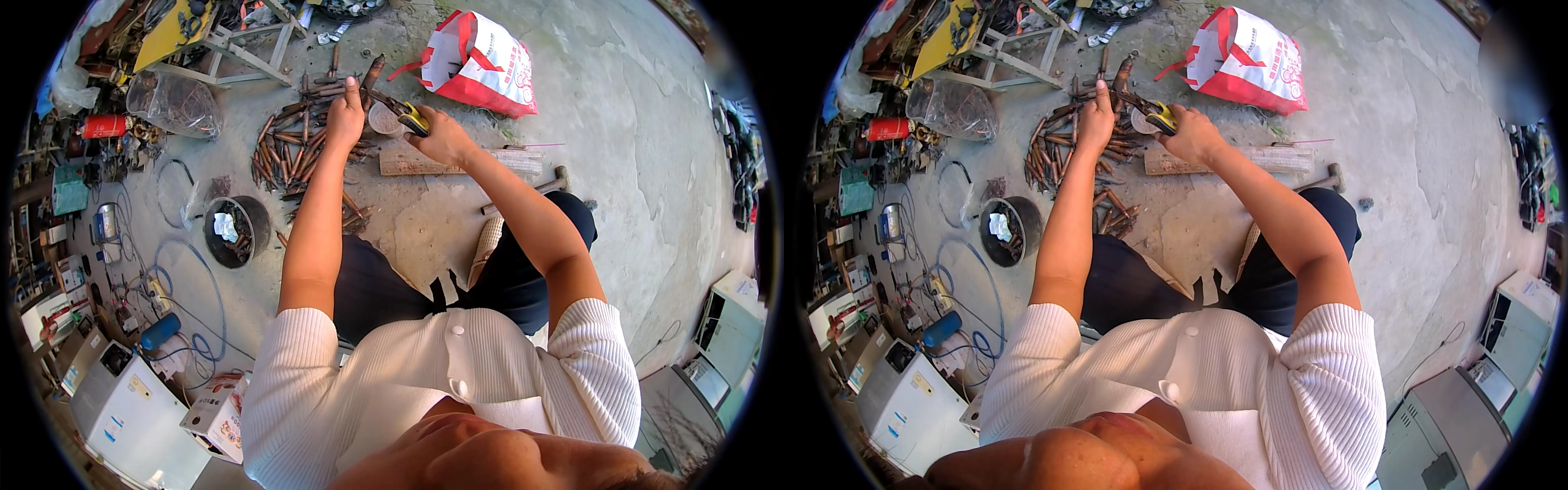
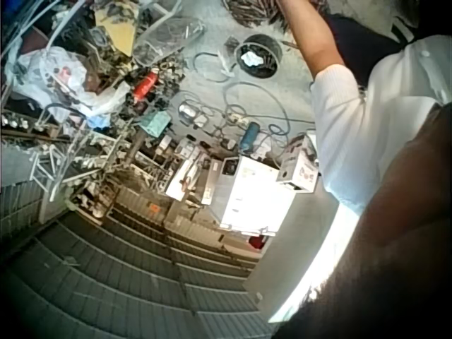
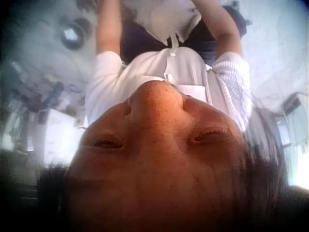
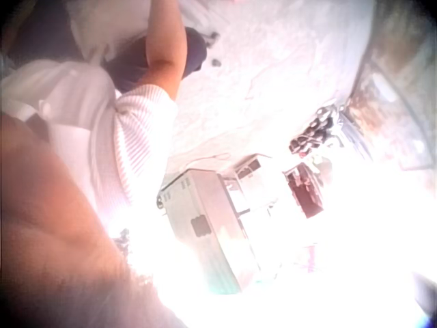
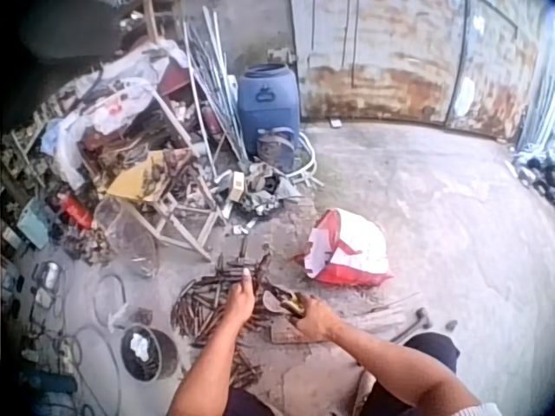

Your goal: The person strips copper wire by hand using pliers and a small container to collect the insulation scraps.

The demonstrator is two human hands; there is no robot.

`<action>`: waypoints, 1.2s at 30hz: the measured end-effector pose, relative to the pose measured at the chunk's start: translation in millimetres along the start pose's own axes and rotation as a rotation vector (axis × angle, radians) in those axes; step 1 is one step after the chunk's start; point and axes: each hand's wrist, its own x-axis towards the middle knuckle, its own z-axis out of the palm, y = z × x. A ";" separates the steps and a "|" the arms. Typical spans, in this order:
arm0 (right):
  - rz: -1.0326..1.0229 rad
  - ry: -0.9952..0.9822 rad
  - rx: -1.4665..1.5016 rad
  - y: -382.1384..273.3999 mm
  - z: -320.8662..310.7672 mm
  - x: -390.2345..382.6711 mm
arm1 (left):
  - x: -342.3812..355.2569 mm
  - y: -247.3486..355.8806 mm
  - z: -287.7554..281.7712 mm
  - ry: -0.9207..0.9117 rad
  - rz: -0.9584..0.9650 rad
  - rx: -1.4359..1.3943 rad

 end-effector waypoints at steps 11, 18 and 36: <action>-0.003 -0.010 -0.001 -8.0 -7.5 -4.3 | 0.0 4.2 -2.1 0.011 0.010 0.118; 0.023 -0.015 -0.063 -1.8 -1.5 -1.8 | 1.2 3.1 0.1 0.010 0.007 0.091; 0.027 0.004 -0.095 3.1 -2.3 0.3 | 3.2 1.5 1.9 -0.019 0.004 0.035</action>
